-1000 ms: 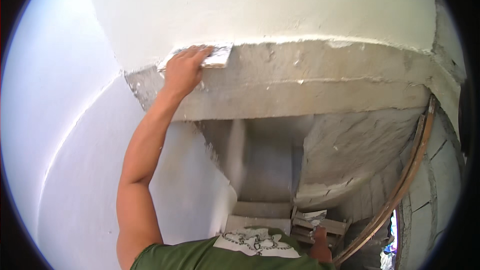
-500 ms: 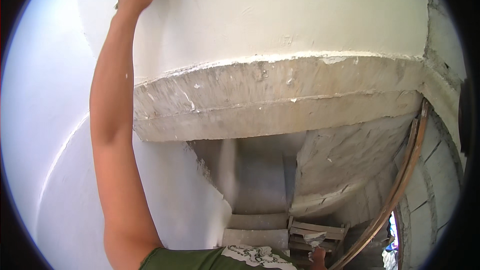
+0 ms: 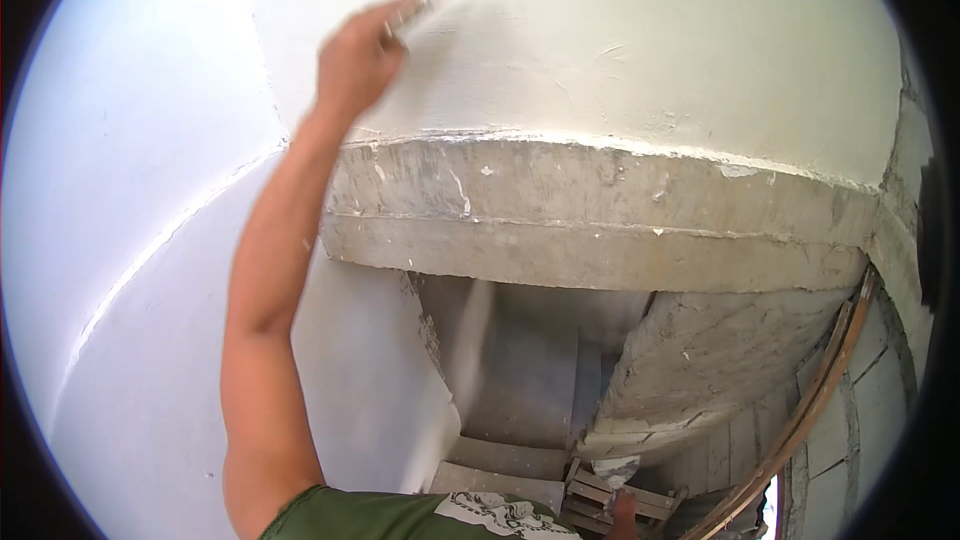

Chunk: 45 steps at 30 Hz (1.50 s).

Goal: Applying plaster or putty to a wall and ceiling using a trowel and putty knife.

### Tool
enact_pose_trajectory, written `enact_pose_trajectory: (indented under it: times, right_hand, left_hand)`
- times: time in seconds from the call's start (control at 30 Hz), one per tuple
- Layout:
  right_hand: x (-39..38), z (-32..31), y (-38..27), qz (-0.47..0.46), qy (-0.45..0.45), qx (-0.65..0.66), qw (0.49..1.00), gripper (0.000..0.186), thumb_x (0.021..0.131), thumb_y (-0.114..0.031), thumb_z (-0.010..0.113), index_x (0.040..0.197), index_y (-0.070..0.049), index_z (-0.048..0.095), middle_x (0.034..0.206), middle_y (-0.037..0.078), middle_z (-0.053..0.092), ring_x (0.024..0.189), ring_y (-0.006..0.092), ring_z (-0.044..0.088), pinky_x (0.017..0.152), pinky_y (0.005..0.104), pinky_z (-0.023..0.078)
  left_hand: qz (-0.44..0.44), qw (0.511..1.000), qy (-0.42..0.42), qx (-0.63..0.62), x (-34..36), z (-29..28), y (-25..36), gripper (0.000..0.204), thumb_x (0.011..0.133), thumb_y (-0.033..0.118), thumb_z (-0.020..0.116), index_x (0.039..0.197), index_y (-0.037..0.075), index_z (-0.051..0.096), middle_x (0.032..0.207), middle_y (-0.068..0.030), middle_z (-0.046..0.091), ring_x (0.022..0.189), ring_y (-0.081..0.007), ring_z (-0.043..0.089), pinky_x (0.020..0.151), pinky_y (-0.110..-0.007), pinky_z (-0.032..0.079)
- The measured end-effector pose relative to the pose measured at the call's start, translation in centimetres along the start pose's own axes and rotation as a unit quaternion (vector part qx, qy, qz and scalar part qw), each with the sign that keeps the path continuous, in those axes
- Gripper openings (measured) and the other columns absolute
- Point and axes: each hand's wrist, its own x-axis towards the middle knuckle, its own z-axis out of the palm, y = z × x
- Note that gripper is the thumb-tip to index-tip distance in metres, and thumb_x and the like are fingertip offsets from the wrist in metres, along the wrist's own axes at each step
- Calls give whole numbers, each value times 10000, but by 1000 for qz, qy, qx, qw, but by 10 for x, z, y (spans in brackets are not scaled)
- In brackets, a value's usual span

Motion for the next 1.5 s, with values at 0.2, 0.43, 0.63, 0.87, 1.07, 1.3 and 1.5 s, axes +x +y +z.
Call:
enact_pose_trajectory:
  times: [0.2, 0.43, 0.63, 0.87, 1.07, 1.3, 1.5]
  right_hand:
    - [-12, -6, 10, 12, -46, 152, 987, 358, 964, -295, 499, 934, 54, 571, 727, 201, 665, 494, 292, 637, 418, 441, 496]
    - [-55, -21, 32, 178, -55, 184, 965, 335, 960, -297, 515, 957, 26, 606, 663, 195, 645, 522, 309, 645, 446, 445, 519]
    - [-30, 2, 82, 98, -47, 97, 989, 285, 974, -278, 508, 944, -19, 626, 693, 198, 657, 572, 331, 658, 492, 487, 521]
    - [57, -22, 68, -367, 76, -530, 761, 320, 985, -297, 458, 1078, -42, 627, 775, 158, 674, 749, 282, 697, 652, 451, 544]
    - [-28, 24, -88, -206, -64, -62, 975, 289, 839, -261, 641, 937, 11, 625, 779, 203, 682, 767, 345, 693, 701, 482, 542]
    - [-14, 14, 31, -330, -30, -372, 867, 237, 911, -268, 585, 937, -38, 636, 703, 164, 671, 546, 291, 656, 466, 419, 523]
    - [-31, 7, 64, 12, -124, -62, 990, 271, 959, -277, 522, 873, -38, 618, 661, 154, 649, 521, 266, 637, 438, 420, 501]
  left_hand:
    - [-176, 971, -7, -159, 147, -75, -59, 283, 806, 15, 533, 1035, 45, 698, 814, -125, 694, 718, -209, 647, 666, -353, 514]
    - [-68, 984, -47, 158, 83, -21, -180, 402, 841, 148, 551, 1238, 190, 597, 871, -184, 682, 777, -318, 670, 733, -403, 525]
    - [-63, 994, -48, 78, -73, 12, -89, 560, 800, -61, 569, 1228, 285, 670, 1180, -31, 694, 1073, -221, 675, 826, -327, 582]
    - [28, 983, -183, -1, -117, -12, -39, 474, 756, -89, 598, 1113, 202, 710, 1053, -39, 732, 952, -233, 697, 771, -332, 587]
    - [2, 981, -147, 122, -129, -41, -70, 553, 727, -96, 587, 1189, 192, 684, 1162, -91, 692, 1045, -297, 667, 879, -394, 553]
    - [-137, 940, -311, -38, -137, -45, -54, 460, 750, -51, 572, 1151, 143, 688, 1054, -117, 713, 952, -305, 685, 813, -373, 542]
    - [-224, 971, -87, 14, -95, -74, -89, 393, 819, -14, 572, 1176, 113, 679, 957, -99, 718, 762, -171, 649, 728, -295, 511]
